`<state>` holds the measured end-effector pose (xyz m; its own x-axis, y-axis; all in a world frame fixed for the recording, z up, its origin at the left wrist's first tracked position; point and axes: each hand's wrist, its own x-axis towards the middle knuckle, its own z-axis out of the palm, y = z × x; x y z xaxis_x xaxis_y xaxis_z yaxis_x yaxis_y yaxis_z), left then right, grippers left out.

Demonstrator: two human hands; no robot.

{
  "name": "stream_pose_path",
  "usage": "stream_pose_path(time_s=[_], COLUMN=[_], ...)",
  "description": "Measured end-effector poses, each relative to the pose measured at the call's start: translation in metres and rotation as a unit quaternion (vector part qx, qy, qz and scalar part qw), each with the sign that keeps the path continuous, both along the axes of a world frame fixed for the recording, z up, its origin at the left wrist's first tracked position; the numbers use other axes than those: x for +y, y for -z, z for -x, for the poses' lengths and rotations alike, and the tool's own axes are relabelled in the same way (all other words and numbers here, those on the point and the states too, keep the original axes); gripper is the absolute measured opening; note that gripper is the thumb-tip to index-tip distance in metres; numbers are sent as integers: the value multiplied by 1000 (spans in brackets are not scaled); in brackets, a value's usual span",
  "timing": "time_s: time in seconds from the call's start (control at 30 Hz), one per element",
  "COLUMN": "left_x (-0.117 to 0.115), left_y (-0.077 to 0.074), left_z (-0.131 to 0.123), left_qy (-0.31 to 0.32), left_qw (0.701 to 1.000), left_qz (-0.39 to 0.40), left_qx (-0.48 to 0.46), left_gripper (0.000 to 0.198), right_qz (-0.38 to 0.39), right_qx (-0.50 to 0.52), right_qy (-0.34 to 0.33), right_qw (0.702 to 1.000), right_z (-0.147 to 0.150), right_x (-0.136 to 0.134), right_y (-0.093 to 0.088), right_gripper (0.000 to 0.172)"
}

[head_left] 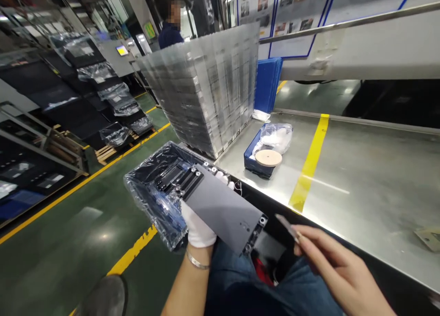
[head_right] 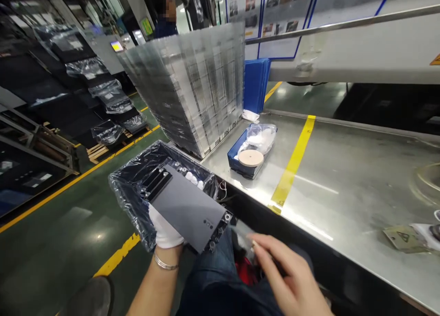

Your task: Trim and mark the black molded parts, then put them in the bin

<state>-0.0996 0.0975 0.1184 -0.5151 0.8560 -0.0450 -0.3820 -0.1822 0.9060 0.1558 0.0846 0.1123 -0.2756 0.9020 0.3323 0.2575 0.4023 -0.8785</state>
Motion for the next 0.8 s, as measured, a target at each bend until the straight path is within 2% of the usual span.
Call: stream_pose_path(time_s=[0.07,0.1,0.2,0.27,0.33,0.4,0.43,0.47,0.5,0.53,0.6,0.67,0.8], left_x=[2,2,0,-2,-3,-3,-3,-3,-4,-6,-11,-15,-19], left_y=[-4,-3,13,22,25,21,18,16,15,15,20,28,40], left_z=[4,6,14,18,17,12,9,8,7,7,10,15,20], left_qy=[-18,-41,-114,-117,-104,-79,-61,-46,-32,-22,-12,8,8], left_qw=[996,994,992,993,995,996,997,997,997,997,997,998,1000], left_qz=[-16,-24,-28,-19,-2,1,-3,-8,-12,-13,-7,-9,-6], left_qx=[-84,-97,-35,8,3,-35,-50,-64,-74,-78,-81,-65,-19], left_gripper=[54,46,35,40,45,54,60,63,64,62,54,56,62], right_qz=[-95,-132,-163,-105,27,162,194,187,146,84,-46,-128,-150], right_qx=[-47,-68,-94,-74,-48,-35,-32,-29,-28,-33,-60,-91,-115], right_qy=[-15,-26,-38,-42,-95,-163,-164,-143,-103,-58,-1,16,-9], right_qw=[994,989,981,991,994,973,967,971,984,994,997,987,982], right_z=[3,6,20,27,31,31,30,28,26,24,20,17,14], right_x=[-14,-21,-35,-39,-40,-38,-36,-34,-31,-29,-24,-21,-19], right_y=[6,10,20,23,22,20,19,18,18,18,19,19,16], right_gripper=[20,20,27,26,35,46,48,47,42,36,23,16,15])
